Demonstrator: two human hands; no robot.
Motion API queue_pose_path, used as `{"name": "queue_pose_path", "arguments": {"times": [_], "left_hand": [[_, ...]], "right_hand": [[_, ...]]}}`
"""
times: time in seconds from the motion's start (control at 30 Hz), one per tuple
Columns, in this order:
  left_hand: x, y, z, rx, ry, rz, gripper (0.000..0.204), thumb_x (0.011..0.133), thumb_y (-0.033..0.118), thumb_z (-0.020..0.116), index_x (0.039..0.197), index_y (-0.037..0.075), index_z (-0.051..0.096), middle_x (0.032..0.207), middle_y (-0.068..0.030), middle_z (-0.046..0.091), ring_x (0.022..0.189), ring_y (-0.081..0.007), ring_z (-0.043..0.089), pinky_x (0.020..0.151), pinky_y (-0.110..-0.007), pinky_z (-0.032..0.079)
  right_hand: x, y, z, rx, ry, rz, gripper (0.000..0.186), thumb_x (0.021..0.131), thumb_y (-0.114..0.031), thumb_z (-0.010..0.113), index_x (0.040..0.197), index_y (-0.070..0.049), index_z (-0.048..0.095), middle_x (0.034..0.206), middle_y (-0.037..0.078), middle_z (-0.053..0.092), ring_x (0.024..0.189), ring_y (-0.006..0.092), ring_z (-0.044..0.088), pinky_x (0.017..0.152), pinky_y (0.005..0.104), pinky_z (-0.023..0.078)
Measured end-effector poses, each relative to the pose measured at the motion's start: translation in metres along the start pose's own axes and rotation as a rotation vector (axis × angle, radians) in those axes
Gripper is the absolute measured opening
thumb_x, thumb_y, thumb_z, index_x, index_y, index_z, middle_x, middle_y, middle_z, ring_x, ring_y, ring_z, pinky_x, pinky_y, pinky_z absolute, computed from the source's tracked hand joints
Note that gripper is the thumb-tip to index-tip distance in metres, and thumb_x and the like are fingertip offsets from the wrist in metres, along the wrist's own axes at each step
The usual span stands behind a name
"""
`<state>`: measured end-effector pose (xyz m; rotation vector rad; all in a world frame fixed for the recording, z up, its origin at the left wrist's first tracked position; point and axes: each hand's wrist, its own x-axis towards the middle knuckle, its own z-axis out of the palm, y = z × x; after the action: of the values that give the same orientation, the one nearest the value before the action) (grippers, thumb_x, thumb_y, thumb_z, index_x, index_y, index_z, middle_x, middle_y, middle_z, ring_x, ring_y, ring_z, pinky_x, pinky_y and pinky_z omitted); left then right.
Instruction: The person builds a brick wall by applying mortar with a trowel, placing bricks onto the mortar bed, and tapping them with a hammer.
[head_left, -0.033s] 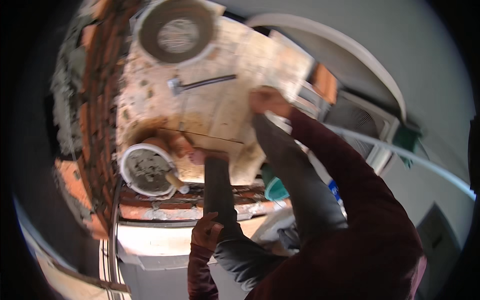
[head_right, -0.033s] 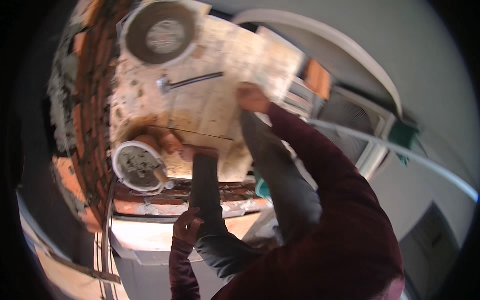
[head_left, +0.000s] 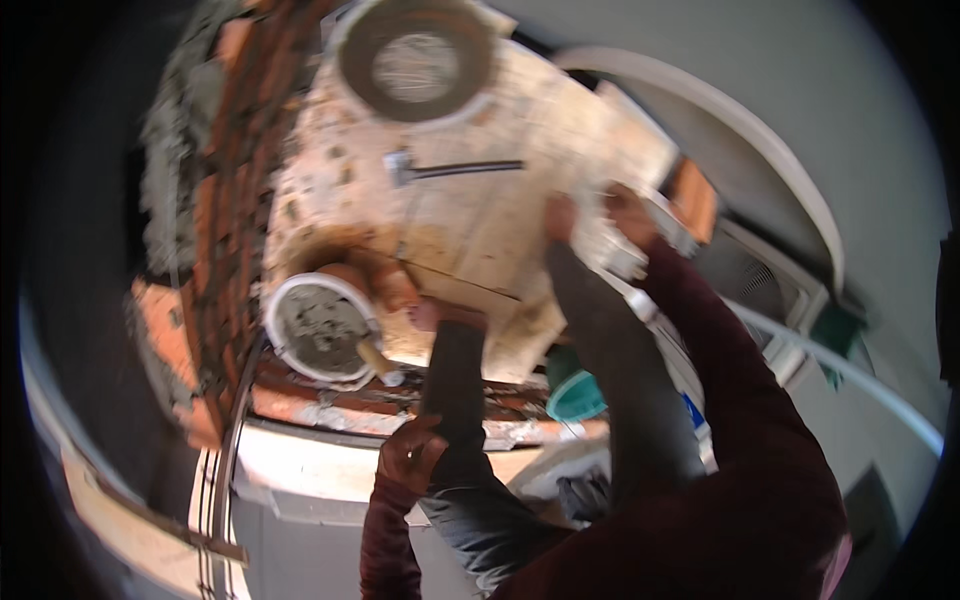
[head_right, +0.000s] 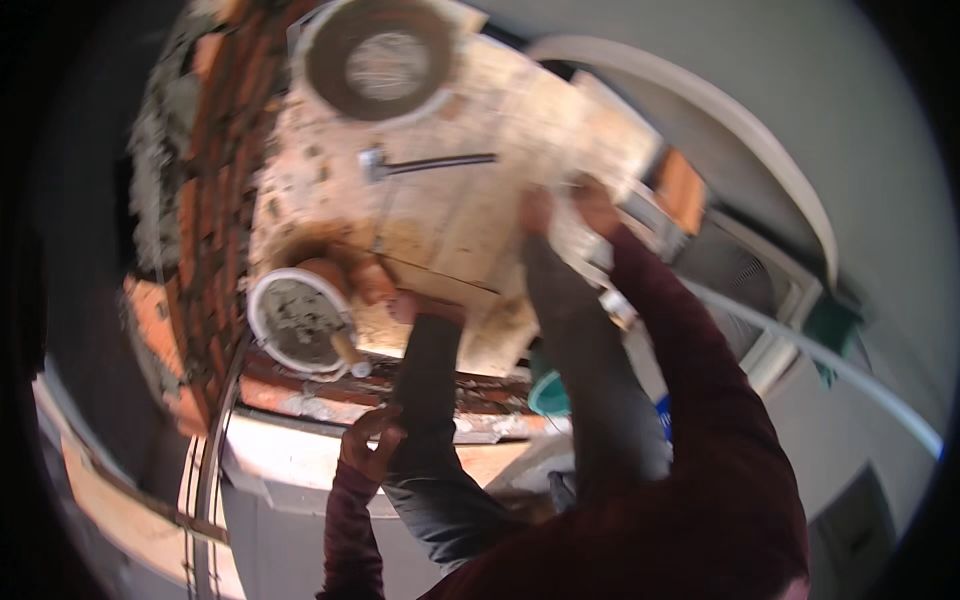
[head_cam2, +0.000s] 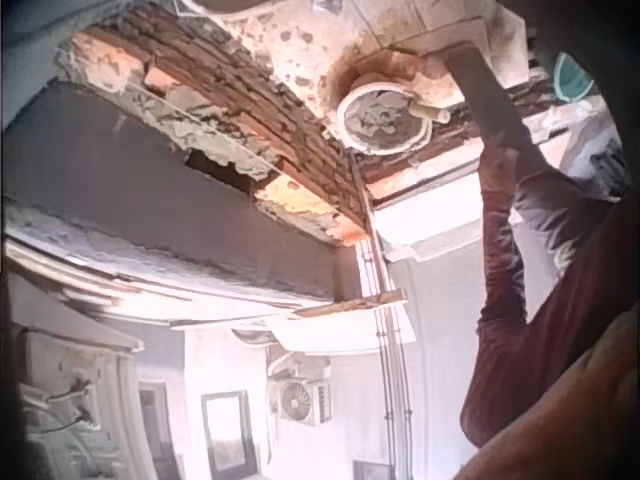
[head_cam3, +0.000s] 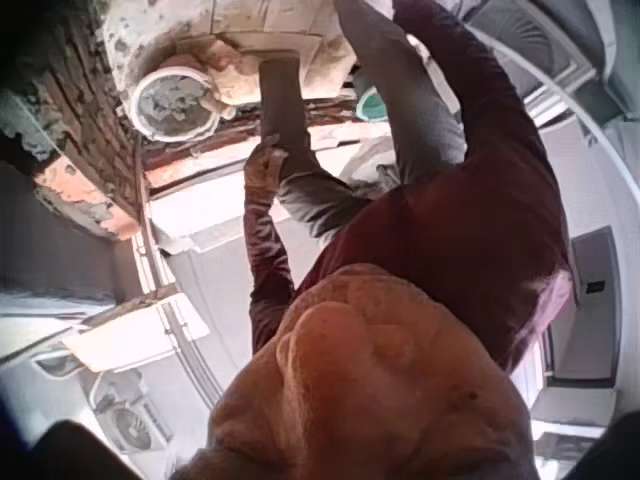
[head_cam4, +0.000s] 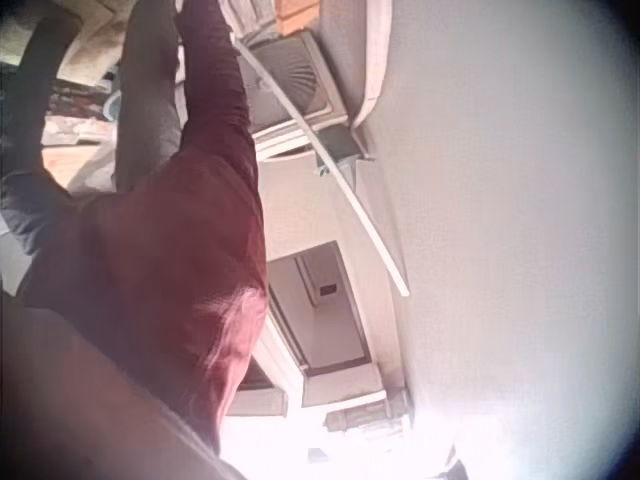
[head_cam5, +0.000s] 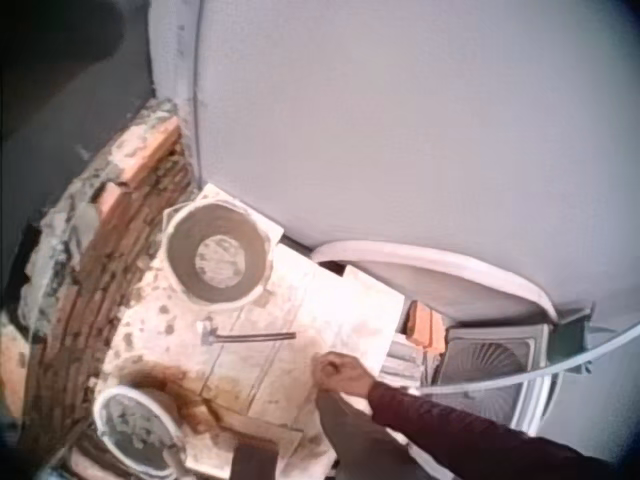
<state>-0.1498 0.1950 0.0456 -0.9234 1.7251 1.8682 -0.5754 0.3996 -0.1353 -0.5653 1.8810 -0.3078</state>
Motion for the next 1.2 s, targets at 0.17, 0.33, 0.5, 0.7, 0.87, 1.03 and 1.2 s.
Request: {"name": "queue_pose_path", "arguments": {"times": [0.17,0.33,0.5,0.7,0.87,1.03,1.2], "left_hand": [[0.151,0.066,-0.075,-0.058,-0.024,0.239,0.021,0.089,0.023,0.071,0.086,0.003,0.068,0.097,-0.0125,0.068,0.115,-0.0319,0.058,0.098,-0.045,0.042],[0.242,0.073,-0.041,0.059,-0.348,0.618,0.026,0.086,0.028,0.075,0.087,0.004,0.065,0.100,-0.0125,0.066,0.102,-0.0329,0.062,0.089,-0.044,0.047],[0.278,0.040,-0.007,0.247,-0.530,0.548,0.031,0.086,0.034,0.075,0.088,0.004,0.068,0.092,-0.0119,0.067,0.094,-0.0304,0.063,0.082,-0.040,0.049],[0.301,0.029,0.003,0.503,-0.587,0.383,0.046,0.087,0.048,0.068,0.093,0.002,0.069,0.094,-0.0159,0.067,0.096,-0.0332,0.064,0.084,-0.042,0.049],[0.309,0.053,0.005,0.664,-0.581,0.264,0.048,0.086,0.051,0.068,0.096,0.005,0.071,0.098,-0.0162,0.068,0.101,-0.0342,0.064,0.088,-0.041,0.048],[0.327,0.068,0.005,0.695,-0.535,0.218,0.047,0.087,0.050,0.069,0.099,0.005,0.071,0.101,-0.0150,0.068,0.102,-0.0315,0.063,0.089,-0.039,0.047],[0.333,0.052,0.002,0.593,-0.544,0.122,0.048,0.089,0.049,0.068,0.102,0.004,0.070,0.099,-0.0121,0.069,0.101,-0.0249,0.063,0.089,-0.037,0.047]], "right_hand": [[-0.025,0.235,-0.058,0.076,0.610,0.503,0.065,0.073,-0.022,0.077,0.129,-0.004,0.049,0.121,0.013,0.056,0.118,0.0248,0.053,0.100,0.0374,0.044],[-0.072,0.352,-0.049,0.122,0.735,0.826,0.067,0.073,-0.026,0.076,0.130,-0.004,0.048,0.123,0.014,0.056,0.119,0.0264,0.053,0.101,0.0387,0.044],[-0.075,0.409,-0.034,0.206,0.772,0.942,0.069,0.073,-0.030,0.076,0.131,-0.005,0.047,0.124,0.015,0.055,0.119,0.0281,0.053,0.101,0.0401,0.043],[-0.054,0.455,-0.040,0.252,0.833,0.950,0.072,0.073,-0.034,0.076,0.132,-0.005,0.047,0.127,0.016,0.054,0.120,0.0301,0.053,0.101,0.0417,0.043],[-0.040,0.488,-0.039,0.278,0.854,0.955,0.074,0.073,-0.038,0.075,0.133,-0.006,0.046,0.128,0.016,0.054,0.120,0.0317,0.053,0.102,0.0430,0.043],[-0.034,0.499,-0.034,0.297,0.878,1.006,0.076,0.074,-0.041,0.075,0.134,-0.007,0.045,0.130,0.017,0.053,0.121,0.0334,0.053,0.102,0.0443,0.043],[-0.031,0.500,-0.034,0.266,0.906,1.094,0.078,0.074,-0.045,0.075,0.135,-0.007,0.044,0.132,0.018,0.052,0.121,0.0350,0.053,0.102,0.0456,0.043]]}}
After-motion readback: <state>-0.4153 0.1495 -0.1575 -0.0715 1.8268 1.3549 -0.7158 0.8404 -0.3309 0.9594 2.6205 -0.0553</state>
